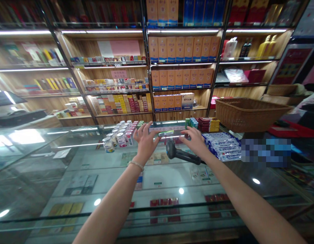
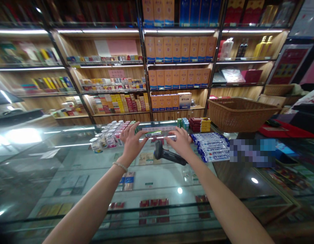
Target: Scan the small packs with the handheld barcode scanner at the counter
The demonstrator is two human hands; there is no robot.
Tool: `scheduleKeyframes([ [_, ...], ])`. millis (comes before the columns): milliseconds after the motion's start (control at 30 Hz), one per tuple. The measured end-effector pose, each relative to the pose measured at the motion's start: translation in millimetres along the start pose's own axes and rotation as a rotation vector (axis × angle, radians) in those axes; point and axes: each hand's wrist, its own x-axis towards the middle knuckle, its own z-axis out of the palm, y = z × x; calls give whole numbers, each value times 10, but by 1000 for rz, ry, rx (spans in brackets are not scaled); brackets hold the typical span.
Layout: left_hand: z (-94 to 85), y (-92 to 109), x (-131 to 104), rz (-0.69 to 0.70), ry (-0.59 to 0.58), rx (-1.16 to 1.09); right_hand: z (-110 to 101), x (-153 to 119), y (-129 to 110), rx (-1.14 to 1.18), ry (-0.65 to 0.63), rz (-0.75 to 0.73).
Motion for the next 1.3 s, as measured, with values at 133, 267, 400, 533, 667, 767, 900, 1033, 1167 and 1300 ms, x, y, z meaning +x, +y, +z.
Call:
scheduleKeyframes([
  [133,-13,113,-4,28,-3,-1,48,10,37,9,27,9],
  [267,-23,209,-12,64,-12,-8,67,12,31,27,28,52],
  [400,-18,259,-26,89,-14,-9,33,23,28,78,5,62],
  [533,-9,269,-33,84,-28,-7,7,28,32,99,20,24],
  [667,-13,263,-16,76,-39,-8,-3,16,15,81,95,-60],
  [767,-21,251,2,85,-54,-25,-24,0,2,80,144,-116],
  [900,-27,231,13,122,-80,-38,-67,-16,-1,65,166,-177],
  [1033,-29,225,11,138,-101,-46,-92,-31,-9,45,139,-212],
  [1167,-34,227,9,152,-117,-36,-87,-40,-18,24,134,-225],
  [1300,-37,225,12,169,-128,-36,-72,-35,-6,1,148,-223],
])
